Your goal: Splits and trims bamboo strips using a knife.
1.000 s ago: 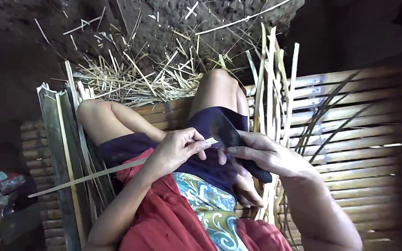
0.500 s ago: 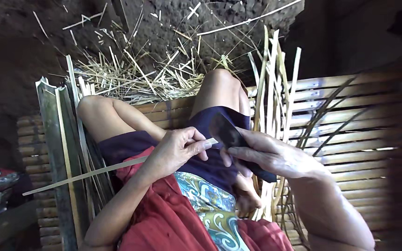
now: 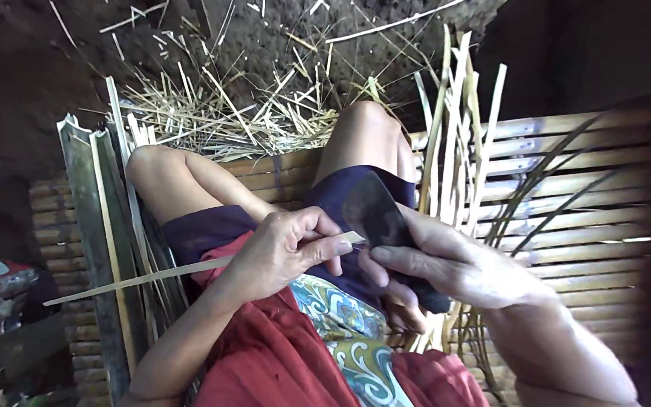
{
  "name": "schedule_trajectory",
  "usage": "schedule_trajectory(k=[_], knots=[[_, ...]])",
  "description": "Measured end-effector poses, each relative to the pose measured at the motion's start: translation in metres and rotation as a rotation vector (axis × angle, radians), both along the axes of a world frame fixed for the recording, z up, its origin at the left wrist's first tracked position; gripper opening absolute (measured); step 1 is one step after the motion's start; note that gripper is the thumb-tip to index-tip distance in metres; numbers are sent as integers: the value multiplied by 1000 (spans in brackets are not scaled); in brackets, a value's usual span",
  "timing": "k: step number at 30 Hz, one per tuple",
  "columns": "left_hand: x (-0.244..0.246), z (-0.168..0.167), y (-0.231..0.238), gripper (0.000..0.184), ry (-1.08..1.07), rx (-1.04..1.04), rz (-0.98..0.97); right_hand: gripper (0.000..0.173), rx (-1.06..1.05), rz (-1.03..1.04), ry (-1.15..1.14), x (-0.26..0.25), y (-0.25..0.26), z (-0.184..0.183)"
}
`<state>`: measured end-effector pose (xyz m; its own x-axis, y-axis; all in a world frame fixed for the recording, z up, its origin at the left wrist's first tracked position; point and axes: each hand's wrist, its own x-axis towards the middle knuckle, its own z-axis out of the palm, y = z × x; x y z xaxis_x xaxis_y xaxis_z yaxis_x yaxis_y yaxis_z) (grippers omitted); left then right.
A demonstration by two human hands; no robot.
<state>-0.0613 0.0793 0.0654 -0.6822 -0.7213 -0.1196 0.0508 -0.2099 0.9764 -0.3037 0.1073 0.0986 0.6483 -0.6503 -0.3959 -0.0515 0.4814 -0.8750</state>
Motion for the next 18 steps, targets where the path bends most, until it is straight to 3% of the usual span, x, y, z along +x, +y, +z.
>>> schedule_trajectory(k=[6,12,18], knots=[[7,5,-3,8,25,-34,-10,8,144,-207,-307,24,14,-15],[9,17,-4,7,-118,-76,32,8,-278,-109,94,22,6,-8],[20,28,-1,10,-65,-56,4,5,66,-90,-328,30,4,-11]])
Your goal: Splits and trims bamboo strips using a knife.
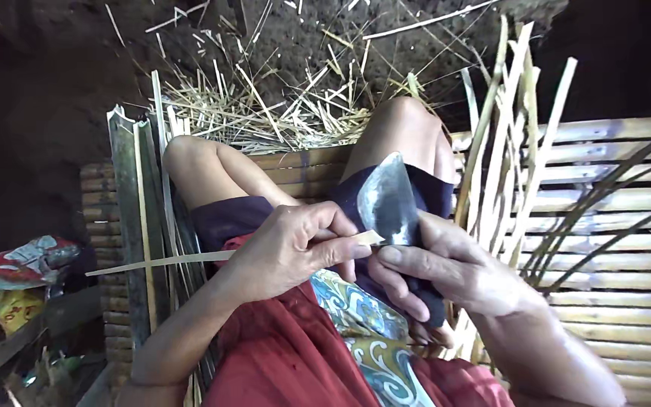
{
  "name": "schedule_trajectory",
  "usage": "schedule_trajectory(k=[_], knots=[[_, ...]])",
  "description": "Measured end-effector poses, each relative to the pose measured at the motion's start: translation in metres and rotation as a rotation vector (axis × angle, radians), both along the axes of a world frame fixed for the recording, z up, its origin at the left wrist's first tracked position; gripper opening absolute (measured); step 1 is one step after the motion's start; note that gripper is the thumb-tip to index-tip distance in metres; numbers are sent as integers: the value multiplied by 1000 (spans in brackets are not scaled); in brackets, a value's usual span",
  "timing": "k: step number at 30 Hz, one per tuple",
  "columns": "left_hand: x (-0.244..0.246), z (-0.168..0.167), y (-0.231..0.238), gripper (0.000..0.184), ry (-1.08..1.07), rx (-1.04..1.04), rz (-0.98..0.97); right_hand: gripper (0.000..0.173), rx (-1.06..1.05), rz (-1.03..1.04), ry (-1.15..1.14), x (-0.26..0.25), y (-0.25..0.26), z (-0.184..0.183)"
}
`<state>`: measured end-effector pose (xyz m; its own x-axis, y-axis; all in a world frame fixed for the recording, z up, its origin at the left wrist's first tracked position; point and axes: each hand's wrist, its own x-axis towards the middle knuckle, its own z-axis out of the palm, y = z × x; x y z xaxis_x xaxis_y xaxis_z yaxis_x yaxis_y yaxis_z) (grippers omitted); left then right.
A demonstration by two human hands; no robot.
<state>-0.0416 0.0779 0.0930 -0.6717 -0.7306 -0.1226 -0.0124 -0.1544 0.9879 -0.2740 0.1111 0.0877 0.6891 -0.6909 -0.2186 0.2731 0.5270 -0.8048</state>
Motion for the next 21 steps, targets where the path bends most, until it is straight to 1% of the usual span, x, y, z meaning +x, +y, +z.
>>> schedule_trajectory(k=[1,2,4,5,6,7,8,9,10,11,12,13,15,16,18,21], knots=[[1,1,1,10,-8,1,12,5,-20,-5,8,2,0,-1],[1,3,1,9,-30,-5,24,6,-86,-19,71,2,0,-2],[3,9,1,8,-104,-32,14,20,-307,-59,316,1,-2,-4],[5,13,-1,15,-123,-33,-31,27,-421,-98,453,0,-3,-6],[9,15,-3,24,-96,-10,-102,28,-496,-169,533,0,-4,-8],[14,15,-8,31,-22,38,-197,24,-511,-239,517,-1,-5,-10],[17,13,-15,36,70,106,-297,18,-491,-285,429,-3,-6,-12],[17,10,-21,36,147,186,-363,14,-456,-298,331,-3,-7,-11],[14,7,-26,33,186,251,-383,12,-410,-302,264,-2,-6,-8],[8,5,-28,33,179,294,-367,12,-367,-338,263,2,-4,-3],[0,2,-29,40,180,310,-350,12,-384,-391,280,5,-2,-3],[-7,-5,-29,43,201,293,-326,14,-458,-454,292,5,-1,-7],[-21,-21,-27,34,268,172,-226,19,-644,-546,312,1,-1,-21],[-27,-28,-26,28,303,91,-172,19,-685,-571,320,-1,-1,-24],[-39,-37,-21,26,367,-23,-88,20,-702,-555,296,-9,1,-26],[-60,-44,-12,26,472,-94,0,21,-687,-539,276,-18,5,-26]])
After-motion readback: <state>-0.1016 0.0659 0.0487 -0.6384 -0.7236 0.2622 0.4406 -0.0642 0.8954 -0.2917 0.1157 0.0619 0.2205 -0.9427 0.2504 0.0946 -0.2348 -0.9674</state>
